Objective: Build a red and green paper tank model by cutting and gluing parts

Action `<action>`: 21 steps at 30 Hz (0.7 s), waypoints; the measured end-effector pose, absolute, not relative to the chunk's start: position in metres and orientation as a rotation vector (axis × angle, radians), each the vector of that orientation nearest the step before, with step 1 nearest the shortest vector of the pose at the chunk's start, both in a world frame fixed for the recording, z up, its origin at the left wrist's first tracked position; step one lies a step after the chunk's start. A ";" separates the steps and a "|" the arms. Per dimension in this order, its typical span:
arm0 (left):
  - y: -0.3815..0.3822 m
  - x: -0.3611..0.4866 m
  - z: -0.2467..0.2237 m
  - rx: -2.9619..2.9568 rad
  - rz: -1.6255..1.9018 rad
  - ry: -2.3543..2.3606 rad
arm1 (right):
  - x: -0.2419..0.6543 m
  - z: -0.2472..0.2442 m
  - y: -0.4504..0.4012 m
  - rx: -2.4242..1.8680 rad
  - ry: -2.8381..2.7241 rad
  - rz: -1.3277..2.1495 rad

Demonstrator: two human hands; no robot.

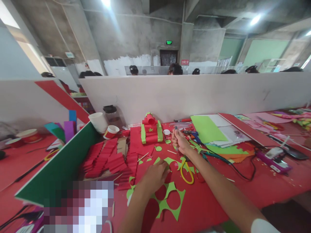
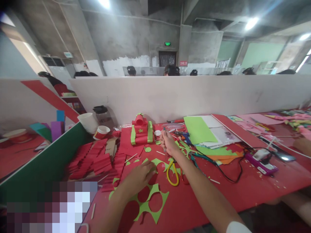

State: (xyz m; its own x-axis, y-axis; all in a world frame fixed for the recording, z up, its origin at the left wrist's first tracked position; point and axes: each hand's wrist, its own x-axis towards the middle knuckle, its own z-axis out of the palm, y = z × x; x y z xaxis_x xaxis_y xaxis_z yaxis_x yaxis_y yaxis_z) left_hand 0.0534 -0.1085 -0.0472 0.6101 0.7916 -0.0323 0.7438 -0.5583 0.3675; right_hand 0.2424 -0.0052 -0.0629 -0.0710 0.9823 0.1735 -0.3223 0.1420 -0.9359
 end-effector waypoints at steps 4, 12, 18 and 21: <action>-0.110 0.054 -0.045 2.494 0.171 1.248 | 0.239 -0.069 0.001 -0.860 -1.167 1.167; -0.112 0.051 -0.050 2.539 0.190 1.201 | 0.238 -0.064 -0.006 -0.977 -1.556 0.712; -0.113 0.052 -0.050 2.515 0.180 1.221 | 0.251 -0.052 -0.040 -1.132 -1.661 0.528; -0.112 0.053 -0.049 2.499 0.168 1.224 | 0.261 -0.063 -0.047 -1.174 -1.599 0.592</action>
